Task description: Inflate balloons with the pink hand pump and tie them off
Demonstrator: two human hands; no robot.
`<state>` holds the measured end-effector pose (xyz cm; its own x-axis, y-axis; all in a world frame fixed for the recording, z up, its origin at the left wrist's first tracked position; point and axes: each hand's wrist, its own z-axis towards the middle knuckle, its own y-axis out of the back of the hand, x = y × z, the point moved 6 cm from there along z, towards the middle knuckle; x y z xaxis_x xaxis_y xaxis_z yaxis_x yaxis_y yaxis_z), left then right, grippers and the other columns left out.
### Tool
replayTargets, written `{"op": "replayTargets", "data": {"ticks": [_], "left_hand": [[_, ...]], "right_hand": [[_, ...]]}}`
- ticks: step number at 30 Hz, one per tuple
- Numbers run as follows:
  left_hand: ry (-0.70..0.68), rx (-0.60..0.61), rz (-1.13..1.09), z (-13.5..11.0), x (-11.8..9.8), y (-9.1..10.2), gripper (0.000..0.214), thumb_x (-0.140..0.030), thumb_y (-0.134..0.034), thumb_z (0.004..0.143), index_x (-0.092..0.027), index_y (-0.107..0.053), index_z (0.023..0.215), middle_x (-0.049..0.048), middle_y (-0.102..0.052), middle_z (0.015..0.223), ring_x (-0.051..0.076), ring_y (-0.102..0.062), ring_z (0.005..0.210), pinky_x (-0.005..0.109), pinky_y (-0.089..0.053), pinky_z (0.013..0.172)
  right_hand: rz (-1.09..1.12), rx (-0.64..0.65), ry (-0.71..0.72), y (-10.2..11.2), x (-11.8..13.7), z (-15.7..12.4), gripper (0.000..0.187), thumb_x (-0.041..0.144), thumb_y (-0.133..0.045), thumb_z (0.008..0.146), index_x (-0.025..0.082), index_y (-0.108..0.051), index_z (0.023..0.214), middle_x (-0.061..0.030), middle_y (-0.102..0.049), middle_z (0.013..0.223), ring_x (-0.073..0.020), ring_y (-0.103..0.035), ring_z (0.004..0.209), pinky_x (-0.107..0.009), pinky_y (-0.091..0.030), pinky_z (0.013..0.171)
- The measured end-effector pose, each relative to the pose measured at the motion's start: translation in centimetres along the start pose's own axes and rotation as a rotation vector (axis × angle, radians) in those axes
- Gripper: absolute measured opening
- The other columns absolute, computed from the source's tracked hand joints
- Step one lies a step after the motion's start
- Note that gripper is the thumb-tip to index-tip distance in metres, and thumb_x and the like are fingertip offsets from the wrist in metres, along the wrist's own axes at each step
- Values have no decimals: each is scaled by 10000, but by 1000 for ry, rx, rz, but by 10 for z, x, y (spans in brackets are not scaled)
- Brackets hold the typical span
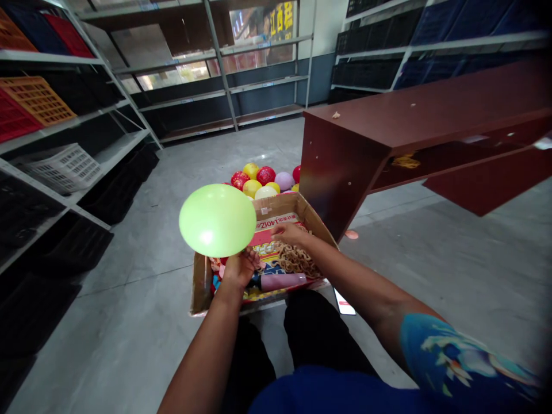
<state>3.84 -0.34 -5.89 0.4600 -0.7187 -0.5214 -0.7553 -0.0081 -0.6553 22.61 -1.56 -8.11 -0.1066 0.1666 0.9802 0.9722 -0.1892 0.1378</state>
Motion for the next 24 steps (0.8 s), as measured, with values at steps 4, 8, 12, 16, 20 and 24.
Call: {"op": "replayTargets", "data": {"ticks": [4, 8, 12, 16, 20, 24], "left_hand": [[-9, 10, -123, -1, -6, 1, 231, -136, -513, 836, -149, -484, 608, -20, -489, 544, 77, -503, 481, 225, -480, 554], [-1, 13, -156, 1, -4, -3, 236, -147, -500, 859, -150, -487, 623, -21, -487, 543, 78, -502, 478, 224, -476, 548], [8, -5, -151, 2, -2, -2, 243, -177, -489, 880, -152, -499, 638, -17, -499, 546, 86, -510, 481, 234, -481, 549], [-15, -5, -135, 0, -4, -3, 247, -189, -476, 897, -147, -521, 658, -9, -536, 564, 88, -524, 483, 234, -481, 541], [-56, -12, -96, -1, -5, -9, 227, -197, -476, 907, -139, -561, 705, 7, -602, 614, 93, -570, 518, 239, -492, 558], [-77, 11, -23, -2, -3, -24, 178, -192, -500, 896, -131, -593, 757, 36, -666, 720, 109, -629, 614, 224, -495, 548]], "right_hand": [[-156, -152, -50, 55, -18, 4, 234, 161, -757, 541, 195, -530, 490, 20, -494, 447, -141, -516, 565, -236, -373, 523], [-230, -182, -90, 59, -35, 1, 245, 133, -769, 519, 199, -536, 487, -4, -497, 451, -172, -550, 601, -260, -380, 554], [-237, -191, -128, 60, -37, -3, 271, 207, -759, 561, 196, -504, 471, 5, -478, 447, -164, -533, 599, -259, -380, 555], [-150, -133, -130, 68, -15, -10, 244, 311, -716, 615, 183, -519, 551, 22, -518, 494, -127, -499, 537, -247, -379, 519], [6, 16, -107, 66, 25, -26, 218, 337, -662, 645, 181, -514, 683, -27, -664, 703, -138, -594, 612, -251, -449, 559], [260, 291, -76, 44, 65, -47, 230, 264, -678, 620, 183, -484, 713, -36, -688, 714, -163, -646, 655, -263, -485, 582]]}}
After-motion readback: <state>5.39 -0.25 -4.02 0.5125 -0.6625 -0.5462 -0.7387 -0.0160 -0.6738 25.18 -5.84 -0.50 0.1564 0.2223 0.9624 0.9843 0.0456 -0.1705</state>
